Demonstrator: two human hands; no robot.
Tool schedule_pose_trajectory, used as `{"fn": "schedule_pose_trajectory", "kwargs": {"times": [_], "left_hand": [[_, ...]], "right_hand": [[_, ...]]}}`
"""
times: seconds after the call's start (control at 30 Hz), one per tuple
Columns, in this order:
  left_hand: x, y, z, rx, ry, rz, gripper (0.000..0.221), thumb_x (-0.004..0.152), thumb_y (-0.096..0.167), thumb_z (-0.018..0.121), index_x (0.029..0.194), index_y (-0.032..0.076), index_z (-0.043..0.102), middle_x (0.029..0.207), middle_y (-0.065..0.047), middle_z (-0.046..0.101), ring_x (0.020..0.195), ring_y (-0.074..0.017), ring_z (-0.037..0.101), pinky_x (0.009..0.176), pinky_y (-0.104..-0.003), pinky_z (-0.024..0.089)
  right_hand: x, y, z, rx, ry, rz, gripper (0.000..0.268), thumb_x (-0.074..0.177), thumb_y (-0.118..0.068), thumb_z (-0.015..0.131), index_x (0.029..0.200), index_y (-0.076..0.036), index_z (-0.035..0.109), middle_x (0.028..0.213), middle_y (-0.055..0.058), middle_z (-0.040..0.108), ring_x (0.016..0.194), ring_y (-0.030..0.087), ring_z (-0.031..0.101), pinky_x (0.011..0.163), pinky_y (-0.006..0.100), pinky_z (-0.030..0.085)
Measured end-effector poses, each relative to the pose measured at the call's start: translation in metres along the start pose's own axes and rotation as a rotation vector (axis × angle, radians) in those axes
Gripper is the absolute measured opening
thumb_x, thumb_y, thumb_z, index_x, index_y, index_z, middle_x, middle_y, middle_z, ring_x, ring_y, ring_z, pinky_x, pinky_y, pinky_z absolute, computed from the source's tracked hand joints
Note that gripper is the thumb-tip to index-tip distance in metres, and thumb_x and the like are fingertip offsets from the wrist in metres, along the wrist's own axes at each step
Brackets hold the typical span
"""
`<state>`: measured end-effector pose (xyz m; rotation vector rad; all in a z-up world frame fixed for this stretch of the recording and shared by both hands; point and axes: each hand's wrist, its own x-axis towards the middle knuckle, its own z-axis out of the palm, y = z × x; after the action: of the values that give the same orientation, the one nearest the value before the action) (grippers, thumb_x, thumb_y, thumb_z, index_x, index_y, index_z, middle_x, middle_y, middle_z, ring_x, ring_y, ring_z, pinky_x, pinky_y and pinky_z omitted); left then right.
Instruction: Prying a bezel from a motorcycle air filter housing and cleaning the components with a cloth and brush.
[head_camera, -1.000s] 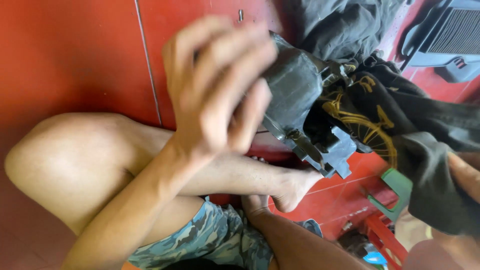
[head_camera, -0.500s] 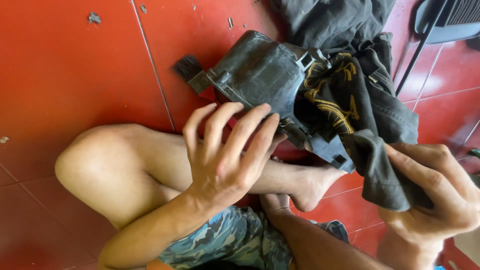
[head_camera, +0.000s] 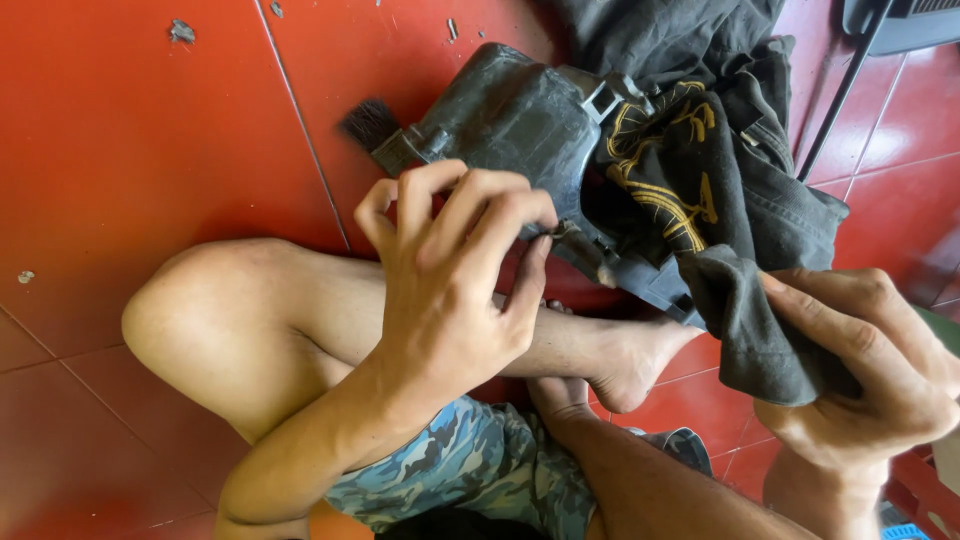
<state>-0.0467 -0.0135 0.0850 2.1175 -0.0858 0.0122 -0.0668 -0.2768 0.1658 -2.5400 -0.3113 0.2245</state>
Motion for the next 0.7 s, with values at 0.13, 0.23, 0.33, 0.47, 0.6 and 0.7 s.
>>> {"fn": "schedule_pose_trajectory", "kwargs": {"times": [0.13,0.23,0.33,0.47,0.6,0.7], "left_hand": [[-0.002,-0.004,0.004,-0.013,0.044,0.007,0.024,0.086,-0.005,0.068,0.105,0.008,0.061,0.104,-0.002,0.067,0.105,-0.0259,0.053,0.099,-0.051,0.022],[-0.004,-0.011,-0.002,-0.073,0.145,-0.004,0.022,0.088,-0.011,0.061,0.103,0.005,0.063,0.102,-0.005,0.068,0.097,-0.0236,0.057,0.101,-0.046,0.027],[-0.001,-0.017,-0.011,-0.122,0.213,-0.004,0.017,0.09,-0.011,0.06,0.102,0.001,0.064,0.107,-0.01,0.067,0.097,-0.0268,0.057,0.101,-0.043,0.036],[0.006,-0.022,-0.018,-0.154,0.186,-0.038,0.021,0.088,-0.014,0.06,0.103,-0.002,0.069,0.111,-0.012,0.066,0.103,-0.0305,0.057,0.098,-0.042,0.047],[0.01,-0.021,-0.022,-0.134,0.116,-0.074,0.022,0.089,-0.009,0.06,0.107,-0.001,0.071,0.116,-0.012,0.067,0.113,-0.0316,0.061,0.105,-0.044,0.045],[0.013,-0.02,-0.023,-0.15,0.048,-0.067,0.025,0.088,-0.006,0.058,0.11,-0.002,0.07,0.119,-0.013,0.069,0.116,-0.0337,0.063,0.108,-0.048,0.044]], "right_hand": [[0.0,-0.002,0.003,-0.034,0.009,0.0,0.031,0.081,0.015,0.079,0.11,0.02,0.071,0.104,0.033,0.07,0.071,0.024,0.055,0.063,0.032,0.041],[0.003,-0.002,0.007,-0.006,-0.007,0.02,0.035,0.078,0.011,0.075,0.111,0.021,0.07,0.105,0.033,0.071,0.072,0.024,0.057,0.063,0.031,0.041],[0.003,0.01,0.016,0.049,-0.047,0.028,0.048,0.068,0.003,0.068,0.113,0.019,0.069,0.107,0.031,0.07,0.076,0.026,0.06,0.068,0.032,0.046],[0.008,0.014,0.029,0.132,-0.094,0.12,0.053,0.067,-0.008,0.064,0.114,0.015,0.068,0.11,0.026,0.07,0.079,0.024,0.06,0.071,0.03,0.046],[0.006,0.021,0.032,0.193,-0.061,0.15,0.049,0.066,-0.003,0.064,0.111,0.015,0.066,0.107,0.026,0.071,0.082,0.026,0.066,0.076,0.03,0.052],[0.003,0.024,0.031,0.117,-0.067,0.177,0.044,0.065,0.002,0.062,0.107,0.013,0.067,0.104,0.024,0.072,0.081,0.026,0.068,0.077,0.032,0.054]]}}
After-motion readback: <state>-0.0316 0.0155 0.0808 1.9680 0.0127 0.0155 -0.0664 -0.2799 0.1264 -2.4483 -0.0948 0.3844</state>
